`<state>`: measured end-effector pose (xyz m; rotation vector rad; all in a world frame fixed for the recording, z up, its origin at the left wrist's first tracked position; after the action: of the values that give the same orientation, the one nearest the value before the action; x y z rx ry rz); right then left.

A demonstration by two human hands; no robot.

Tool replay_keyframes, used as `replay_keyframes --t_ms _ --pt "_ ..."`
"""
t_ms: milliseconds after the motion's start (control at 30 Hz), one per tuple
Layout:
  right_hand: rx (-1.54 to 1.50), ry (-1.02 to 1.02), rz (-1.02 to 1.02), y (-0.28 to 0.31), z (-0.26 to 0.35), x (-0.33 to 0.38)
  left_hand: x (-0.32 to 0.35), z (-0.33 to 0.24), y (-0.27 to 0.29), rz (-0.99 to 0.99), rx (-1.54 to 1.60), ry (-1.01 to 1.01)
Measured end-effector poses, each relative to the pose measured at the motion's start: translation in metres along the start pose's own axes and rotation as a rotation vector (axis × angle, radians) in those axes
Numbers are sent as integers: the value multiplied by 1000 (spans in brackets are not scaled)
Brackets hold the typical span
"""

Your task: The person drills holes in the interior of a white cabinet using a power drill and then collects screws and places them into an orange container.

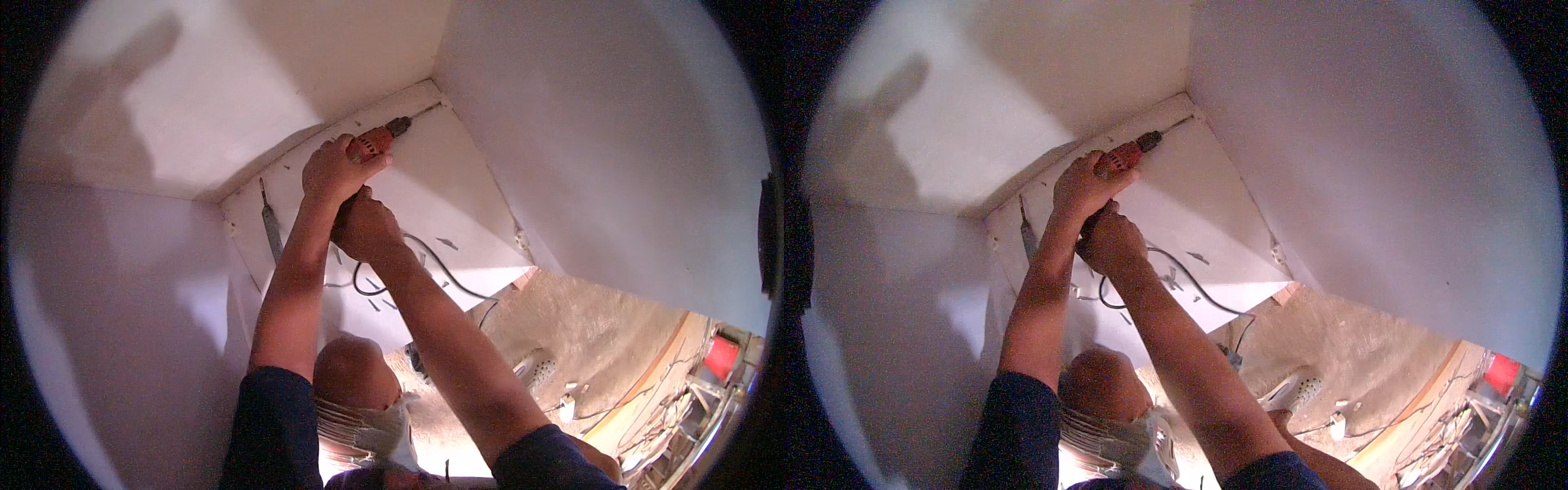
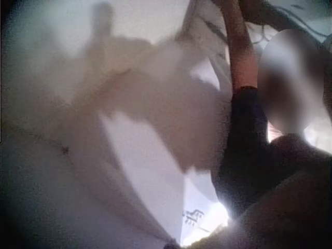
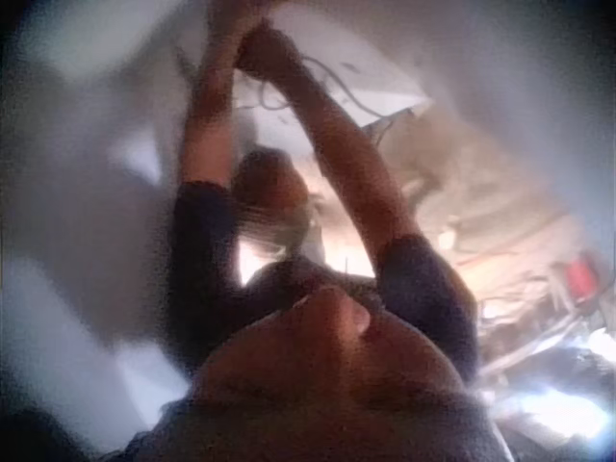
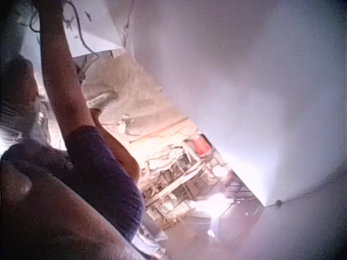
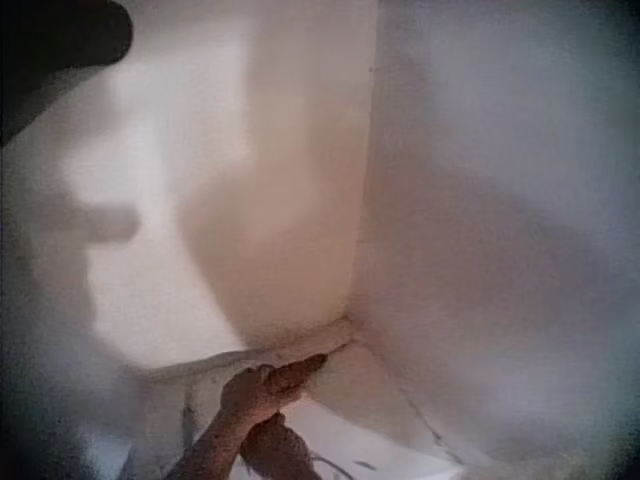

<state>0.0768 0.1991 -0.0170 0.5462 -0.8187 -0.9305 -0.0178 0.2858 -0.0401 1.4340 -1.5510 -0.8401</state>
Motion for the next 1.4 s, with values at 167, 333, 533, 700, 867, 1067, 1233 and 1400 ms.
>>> replay_keyframes --t_ms 167,333,533,700,867,1067,1233,1400 --pt "254 220 96 32 -44 55 35 -7 -22 -18 46 -32" --pt "257 -2 159 73 -58 155 54 44 -6 -382 196 -126" --pt "340 117 276 90 -145 302 55 71 -30 -583 89 -359" --pt "514 111 307 76 -231 406 52 66 -34 -538 99 -264" --pt "500 -2 287 31 -300 450 55 63 -40 -499 74 -243" --pt "678 -118 400 16 -405 451 54 67 -37 -522 17 -328" --pt "762 -15 300 43 -448 452 52 57 -32 -506 -337 -390" --pt "899 52 308 71 -489 449 43 36 -29 -336 -399 -230"
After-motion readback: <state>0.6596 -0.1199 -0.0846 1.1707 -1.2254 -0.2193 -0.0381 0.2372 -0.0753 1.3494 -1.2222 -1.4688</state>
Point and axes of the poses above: each hand's wrist, its own x-axis away from the middle knuckle, its own y-axis out of the back of the hand, z = x × y, the point moved 2 cm from there along -x, towards the middle knuckle, and after that the axes turned 1 degree about z, right-handed, at the moved point
